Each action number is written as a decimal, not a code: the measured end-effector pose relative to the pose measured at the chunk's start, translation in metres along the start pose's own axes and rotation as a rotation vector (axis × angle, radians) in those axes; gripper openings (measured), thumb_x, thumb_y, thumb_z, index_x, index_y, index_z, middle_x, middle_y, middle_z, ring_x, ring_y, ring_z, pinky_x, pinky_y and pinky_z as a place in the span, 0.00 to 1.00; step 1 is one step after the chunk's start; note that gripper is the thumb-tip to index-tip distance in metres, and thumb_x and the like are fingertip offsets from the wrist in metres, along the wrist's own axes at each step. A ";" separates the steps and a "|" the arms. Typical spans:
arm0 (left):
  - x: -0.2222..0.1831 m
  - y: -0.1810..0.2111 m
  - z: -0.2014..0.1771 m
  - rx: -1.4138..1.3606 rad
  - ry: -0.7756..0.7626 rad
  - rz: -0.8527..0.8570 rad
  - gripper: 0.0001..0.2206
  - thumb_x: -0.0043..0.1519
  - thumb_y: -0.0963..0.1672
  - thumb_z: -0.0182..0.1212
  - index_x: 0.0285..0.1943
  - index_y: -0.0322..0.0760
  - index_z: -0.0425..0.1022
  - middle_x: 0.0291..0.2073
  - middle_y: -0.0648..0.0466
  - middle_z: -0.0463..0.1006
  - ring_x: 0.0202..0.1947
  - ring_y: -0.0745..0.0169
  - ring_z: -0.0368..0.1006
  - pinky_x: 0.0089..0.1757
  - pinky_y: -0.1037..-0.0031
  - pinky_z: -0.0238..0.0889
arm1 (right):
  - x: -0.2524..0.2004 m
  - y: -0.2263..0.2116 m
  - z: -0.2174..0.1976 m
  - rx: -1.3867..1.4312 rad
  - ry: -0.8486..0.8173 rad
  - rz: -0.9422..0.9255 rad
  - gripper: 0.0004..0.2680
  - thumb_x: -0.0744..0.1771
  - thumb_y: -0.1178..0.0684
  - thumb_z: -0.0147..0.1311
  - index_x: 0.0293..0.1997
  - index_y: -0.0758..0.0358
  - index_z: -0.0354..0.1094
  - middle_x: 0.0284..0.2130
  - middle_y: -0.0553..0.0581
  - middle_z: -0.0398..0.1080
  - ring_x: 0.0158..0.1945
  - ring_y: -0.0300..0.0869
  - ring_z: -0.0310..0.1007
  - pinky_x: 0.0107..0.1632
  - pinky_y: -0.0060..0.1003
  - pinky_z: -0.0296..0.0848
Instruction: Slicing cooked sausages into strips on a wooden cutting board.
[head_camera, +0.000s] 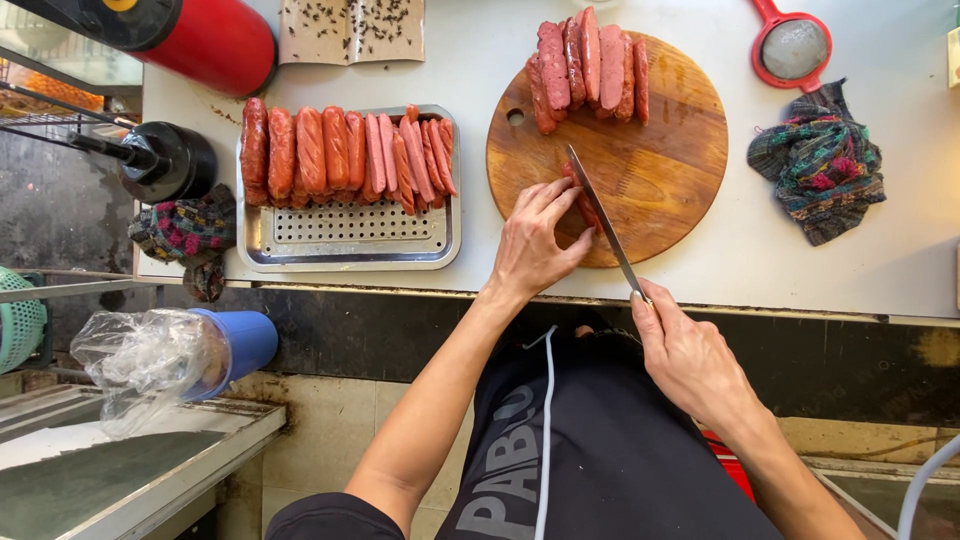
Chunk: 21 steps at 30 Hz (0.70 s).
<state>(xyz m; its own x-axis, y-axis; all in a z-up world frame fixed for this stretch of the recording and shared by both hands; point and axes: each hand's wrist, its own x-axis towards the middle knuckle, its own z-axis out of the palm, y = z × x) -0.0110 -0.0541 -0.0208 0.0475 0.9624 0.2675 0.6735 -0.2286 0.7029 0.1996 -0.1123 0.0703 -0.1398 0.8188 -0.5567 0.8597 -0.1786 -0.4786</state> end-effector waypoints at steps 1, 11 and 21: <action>0.001 0.000 -0.001 -0.001 0.001 -0.001 0.26 0.54 0.45 0.72 0.60 0.29 0.75 0.60 0.45 0.76 0.61 0.44 0.69 0.62 0.62 0.63 | 0.002 -0.001 0.000 -0.002 0.000 -0.001 0.18 0.71 0.41 0.37 0.66 0.53 0.60 0.28 0.75 0.75 0.35 0.71 0.76 0.42 0.63 0.72; -0.003 -0.002 0.003 -0.020 0.015 -0.019 0.25 0.55 0.45 0.71 0.60 0.30 0.75 0.60 0.45 0.76 0.62 0.44 0.69 0.62 0.61 0.64 | 0.031 -0.011 0.010 0.037 0.040 -0.089 0.18 0.71 0.42 0.37 0.68 0.55 0.58 0.31 0.76 0.75 0.37 0.71 0.75 0.42 0.62 0.72; -0.004 -0.001 0.011 -0.009 0.054 -0.041 0.23 0.56 0.44 0.69 0.61 0.34 0.76 0.60 0.47 0.76 0.63 0.47 0.69 0.63 0.61 0.64 | 0.018 0.024 -0.007 0.053 0.155 -0.080 0.18 0.72 0.40 0.37 0.66 0.57 0.62 0.39 0.73 0.77 0.46 0.70 0.74 0.50 0.59 0.72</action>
